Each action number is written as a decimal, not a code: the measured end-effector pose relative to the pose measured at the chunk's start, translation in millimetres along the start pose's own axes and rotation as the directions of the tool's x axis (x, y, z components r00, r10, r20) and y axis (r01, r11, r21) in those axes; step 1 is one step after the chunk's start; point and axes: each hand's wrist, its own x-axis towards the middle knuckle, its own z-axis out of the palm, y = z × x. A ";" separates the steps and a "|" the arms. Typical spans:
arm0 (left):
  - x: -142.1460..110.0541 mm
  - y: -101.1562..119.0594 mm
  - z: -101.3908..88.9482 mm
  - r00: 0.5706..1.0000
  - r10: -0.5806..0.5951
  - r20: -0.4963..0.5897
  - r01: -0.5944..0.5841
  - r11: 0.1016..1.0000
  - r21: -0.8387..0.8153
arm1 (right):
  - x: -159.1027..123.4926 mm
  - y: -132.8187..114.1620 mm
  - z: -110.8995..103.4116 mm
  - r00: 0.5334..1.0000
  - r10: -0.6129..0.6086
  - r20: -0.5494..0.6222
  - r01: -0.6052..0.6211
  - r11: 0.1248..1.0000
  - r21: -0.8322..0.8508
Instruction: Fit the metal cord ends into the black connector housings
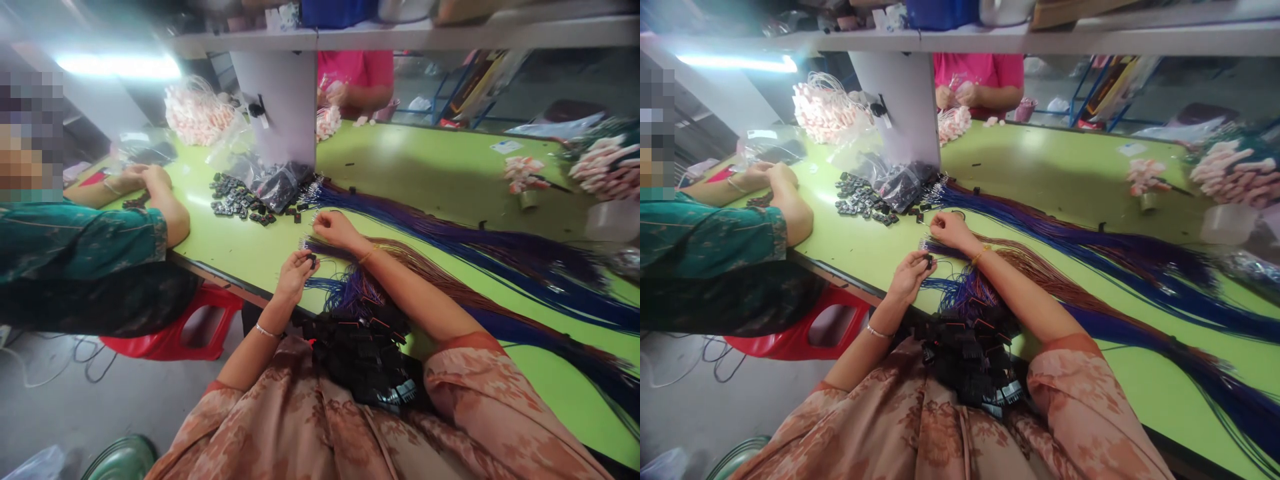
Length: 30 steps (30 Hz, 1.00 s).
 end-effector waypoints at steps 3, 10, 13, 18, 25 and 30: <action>-0.3 -0.5 -1.5 1.000 0.009 0.011 -0.009 1.000 -0.010 | -1.5 -10.5 5.9 1.000 -0.025 -0.007 0.026 0.990 0.139; 0.1 -1.5 -3.1 1.000 0.023 0.020 -0.022 0.998 -0.059 | -35.6 -9.2 6.5 0.996 0.005 0.093 -0.017 0.992 0.127; 0.5 -0.7 -2.6 1.000 0.025 0.014 -0.024 0.997 -0.068 | -47.3 -4.7 8.3 0.992 0.019 0.125 -0.030 0.996 0.087; 0.1 0.3 -2.1 1.000 0.026 0.015 -0.025 0.998 -0.064 | -53.3 -1.7 11.5 0.988 -0.018 0.153 0.009 0.998 0.057; 0.4 0.1 -1.1 0.999 0.038 -0.012 -0.039 0.996 -0.075 | -56.7 -0.8 11.9 0.987 -0.019 0.159 0.025 0.999 -0.035; -0.3 0.8 -0.6 0.999 0.034 -0.002 -0.034 0.998 -0.052 | -57.2 -3.3 11.1 0.988 0.011 0.155 -0.001 0.998 -0.065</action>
